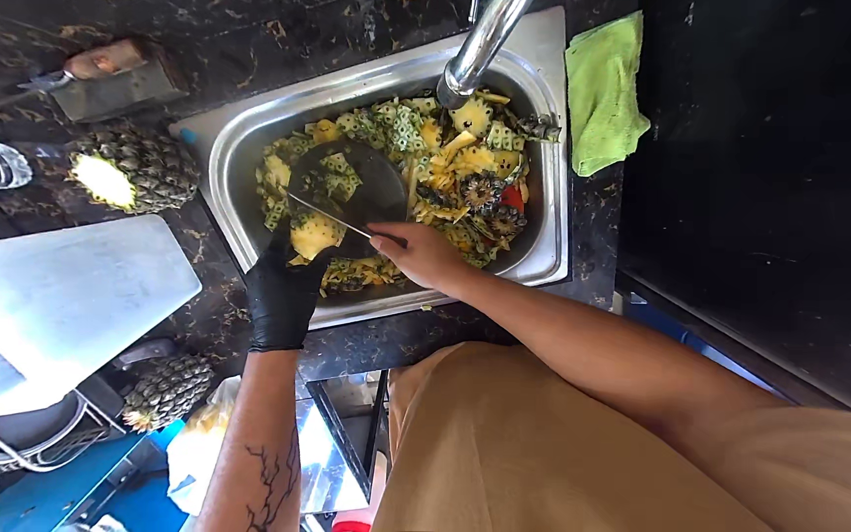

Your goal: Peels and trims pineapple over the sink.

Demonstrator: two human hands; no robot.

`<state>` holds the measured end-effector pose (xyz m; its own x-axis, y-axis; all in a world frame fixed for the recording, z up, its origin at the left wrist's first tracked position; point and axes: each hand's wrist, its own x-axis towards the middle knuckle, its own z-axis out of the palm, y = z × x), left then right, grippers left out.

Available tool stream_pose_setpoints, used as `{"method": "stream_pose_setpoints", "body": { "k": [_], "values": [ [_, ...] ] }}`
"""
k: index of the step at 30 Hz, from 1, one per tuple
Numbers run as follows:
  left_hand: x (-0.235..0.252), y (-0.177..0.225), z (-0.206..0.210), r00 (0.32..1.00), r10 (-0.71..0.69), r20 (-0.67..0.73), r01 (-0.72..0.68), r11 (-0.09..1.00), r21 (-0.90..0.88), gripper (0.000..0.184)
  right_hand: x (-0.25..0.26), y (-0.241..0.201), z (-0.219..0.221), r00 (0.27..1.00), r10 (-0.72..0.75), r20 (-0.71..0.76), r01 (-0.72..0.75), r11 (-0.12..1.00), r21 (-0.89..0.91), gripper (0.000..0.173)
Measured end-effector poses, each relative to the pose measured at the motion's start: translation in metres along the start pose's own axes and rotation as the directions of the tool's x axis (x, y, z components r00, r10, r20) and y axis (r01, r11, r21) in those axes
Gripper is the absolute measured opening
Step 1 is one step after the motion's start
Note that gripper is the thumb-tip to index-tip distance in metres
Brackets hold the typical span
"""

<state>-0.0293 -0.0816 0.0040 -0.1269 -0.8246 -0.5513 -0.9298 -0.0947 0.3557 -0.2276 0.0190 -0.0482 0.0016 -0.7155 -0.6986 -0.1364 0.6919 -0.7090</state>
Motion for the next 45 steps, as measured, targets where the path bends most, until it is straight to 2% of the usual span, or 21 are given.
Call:
{"method": "stream_pose_setpoints", "body": {
  "k": [4,8,12,13,16,19,20,22,24,28,34,36,40,45],
  "values": [
    [-0.005,0.008,0.000,1.000,0.000,-0.015,0.000,1.000,0.017,0.080,0.040,0.001,0.013,0.999,-0.047,-0.009,0.048,0.996,0.073,0.042],
    [-0.006,0.008,0.018,0.995,0.085,-0.060,-0.088,0.995,-0.055,0.097,0.017,0.020,-0.014,1.000,0.006,0.024,-0.009,0.995,0.101,0.040],
    [0.006,0.004,0.024,0.986,0.151,-0.071,-0.157,0.984,-0.085,0.090,-0.004,0.019,-0.046,0.988,0.156,-0.009,-0.142,0.922,0.359,0.042],
    [0.009,0.001,0.019,0.985,0.164,-0.043,-0.168,0.982,-0.090,0.090,-0.008,0.015,-0.050,0.988,0.154,-0.021,-0.136,0.925,0.354,0.042],
    [0.016,-0.006,0.008,0.974,0.226,0.030,-0.223,0.971,-0.090,0.093,-0.022,0.005,-0.043,0.993,0.031,-0.116,-0.024,0.998,0.063,0.041],
    [0.007,-0.005,0.006,0.987,0.158,-0.008,-0.158,0.981,-0.109,0.111,-0.037,-0.017,-0.017,0.979,-0.157,-0.131,0.128,0.971,-0.202,0.040],
    [0.002,-0.002,0.006,0.993,0.107,-0.042,-0.112,0.984,-0.141,0.108,-0.038,-0.022,-0.009,0.968,-0.226,-0.110,0.191,0.944,-0.268,0.040],
    [-0.008,0.006,0.004,0.996,0.035,-0.088,-0.052,0.980,-0.190,0.091,-0.034,-0.025,0.006,0.945,-0.317,-0.077,0.274,0.900,-0.340,0.041],
    [-0.011,0.007,0.002,0.994,0.024,-0.103,-0.039,0.989,-0.142,0.071,-0.028,-0.025,0.012,0.943,-0.329,-0.053,0.289,0.886,-0.362,0.042],
    [-0.008,0.001,0.001,0.994,0.018,-0.112,-0.028,0.996,-0.083,0.049,-0.019,-0.020,0.017,0.940,-0.336,-0.061,0.287,0.874,-0.392,0.043],
    [-0.005,0.006,-0.002,0.993,-0.021,-0.114,0.018,0.999,-0.034,0.035,0.005,-0.026,0.041,0.897,-0.420,-0.136,0.328,0.840,-0.433,0.043],
    [-0.006,0.006,-0.002,0.994,-0.040,-0.102,0.034,0.998,-0.059,0.036,0.001,-0.025,0.041,0.897,-0.421,-0.135,0.332,0.843,-0.423,0.043],
    [-0.002,-0.001,0.000,0.995,-0.013,-0.103,0.007,0.999,-0.051,0.043,-0.017,-0.006,0.029,0.944,-0.304,-0.130,0.227,0.882,-0.414,0.045],
    [0.001,-0.006,-0.001,0.996,0.018,-0.093,-0.022,0.999,-0.043,0.055,-0.005,-0.036,0.031,0.973,-0.217,-0.072,0.194,0.949,-0.248,0.044]
  ]
}}
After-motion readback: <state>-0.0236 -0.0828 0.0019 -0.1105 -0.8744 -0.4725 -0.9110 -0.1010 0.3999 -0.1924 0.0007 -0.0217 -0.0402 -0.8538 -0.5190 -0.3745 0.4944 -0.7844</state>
